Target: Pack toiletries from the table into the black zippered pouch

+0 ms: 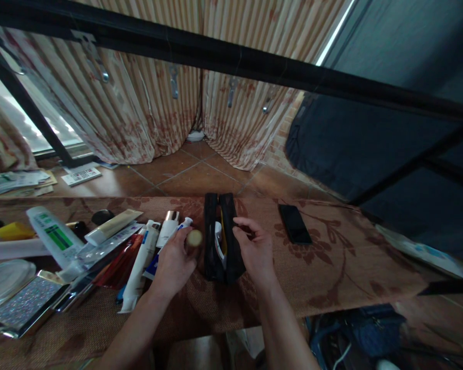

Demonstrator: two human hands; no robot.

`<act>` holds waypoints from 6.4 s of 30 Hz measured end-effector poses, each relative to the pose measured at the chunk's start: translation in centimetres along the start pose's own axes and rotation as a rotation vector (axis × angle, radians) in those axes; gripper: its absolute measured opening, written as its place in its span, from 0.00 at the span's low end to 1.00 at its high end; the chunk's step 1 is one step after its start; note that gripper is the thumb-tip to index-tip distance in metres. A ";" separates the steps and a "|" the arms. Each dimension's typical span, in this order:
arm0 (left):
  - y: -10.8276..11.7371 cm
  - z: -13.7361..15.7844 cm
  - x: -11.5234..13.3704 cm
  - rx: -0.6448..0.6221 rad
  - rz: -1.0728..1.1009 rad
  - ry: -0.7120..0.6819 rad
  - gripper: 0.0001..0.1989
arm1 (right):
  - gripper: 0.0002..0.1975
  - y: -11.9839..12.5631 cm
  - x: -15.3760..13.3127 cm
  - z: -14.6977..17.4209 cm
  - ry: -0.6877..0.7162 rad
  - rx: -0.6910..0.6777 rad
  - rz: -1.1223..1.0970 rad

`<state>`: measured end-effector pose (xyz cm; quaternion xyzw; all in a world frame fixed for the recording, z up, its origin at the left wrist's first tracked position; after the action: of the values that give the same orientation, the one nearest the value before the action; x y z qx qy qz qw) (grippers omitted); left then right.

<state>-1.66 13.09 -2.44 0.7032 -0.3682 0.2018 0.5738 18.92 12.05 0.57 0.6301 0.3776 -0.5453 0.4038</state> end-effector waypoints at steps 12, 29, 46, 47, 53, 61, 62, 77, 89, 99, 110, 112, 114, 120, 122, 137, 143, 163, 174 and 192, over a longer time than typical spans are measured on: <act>0.3 0.1 -0.1 0.015 -0.014 0.002 0.20 | 0.10 0.0 0.2 0.0 -0.014 -0.006 -0.014; 0.3 0.1 -0.2 0.028 0.010 0.016 0.23 | 0.11 -0.1 -0.1 0.1 -0.004 -0.020 0.009; 0.4 0.1 -0.1 0.032 0.007 0.021 0.24 | 0.10 -0.1 -0.2 0.0 0.015 -0.010 -0.001; 0.5 0.1 -0.1 0.032 0.005 0.022 0.25 | 0.10 -0.1 -0.2 0.0 0.013 -0.009 -0.002; 0.4 0.1 -0.2 0.039 0.012 0.007 0.24 | 0.10 0.0 -0.4 0.1 0.023 -0.005 0.019; 0.4 0.2 -0.2 0.034 -0.007 0.022 0.23 | 0.10 0.0 0.0 0.1 0.010 -0.009 0.001; 0.3 0.2 -0.2 0.030 -0.006 0.021 0.22 | 0.10 0.0 0.0 0.1 0.008 -0.011 0.000; 0.3 0.2 0.0 0.005 -0.008 0.014 0.21 | 0.10 -0.1 0.1 0.0 -0.012 0.002 0.003; 0.3 0.1 -0.1 -0.005 -0.017 0.028 0.21 | 0.09 -0.1 0.0 0.1 -0.004 -0.012 0.007; 0.3 0.2 0.0 -0.005 -0.030 0.029 0.21 | 0.10 -0.2 -0.1 0.2 -0.017 -0.010 -0.003; 0.4 0.2 0.3 -0.008 -0.027 0.036 0.20 | 0.10 0.0 0.0 0.1 -0.006 -0.002 0.010; 0.4 0.2 0.2 -0.011 -0.018 0.035 0.21 | 0.10 0.0 0.0 0.1 -0.005 0.000 0.006; 0.3 0.3 0.0 -0.010 -0.020 0.036 0.21 | 0.10 0.0 0.0 0.1 -0.005 -0.004 0.004; 0.2 0.2 0.1 -0.017 -0.033 0.012 0.21 | 0.10 0.0 -0.2 0.1 0.011 -0.007 0.010; 0.2 0.2 0.1 -0.021 -0.042 0.019 0.20 | 0.10 0.0 -0.2 0.1 0.014 -0.005 0.016; 0.3 0.2 0.2 -0.007 -0.029 0.007 0.20 | 0.09 0.0 -0.2 0.1 0.003 -0.004 0.006; 0.2 0.2 0.0 -0.014 -0.024 0.011 0.20 | 0.10 0.0 -0.2 0.1 0.011 -0.010 0.013; 0.2 0.2 0.0 -0.017 -0.030 0.026 0.20 | 0.09 -0.1 0.0 0.1 -0.003 -0.007 0.001; -0.6 0.3 -0.2 -0.146 -0.140 0.049 0.20 | 0.10 -0.1 -0.1 0.0 0.002 -0.009 0.003; -2.0 0.7 -1.1 -0.259 -0.297 0.011 0.20 | 0.10 0.1 -0.1 0.1 0.013 0.003 0.027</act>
<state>-0.95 12.87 -4.66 0.6690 -0.2800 0.0699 0.6850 18.93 11.98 0.68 0.6393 0.3709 -0.5363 0.4076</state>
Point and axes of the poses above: each hand's wrist, its own z-axis away from the middle knuckle, its own y-axis out of the back of the hand, x = y × z, the point moved 9 cm from there along -z, towards the middle knuckle, and after that the axes turned 6 degrees about -y, right-handed, at the moved point
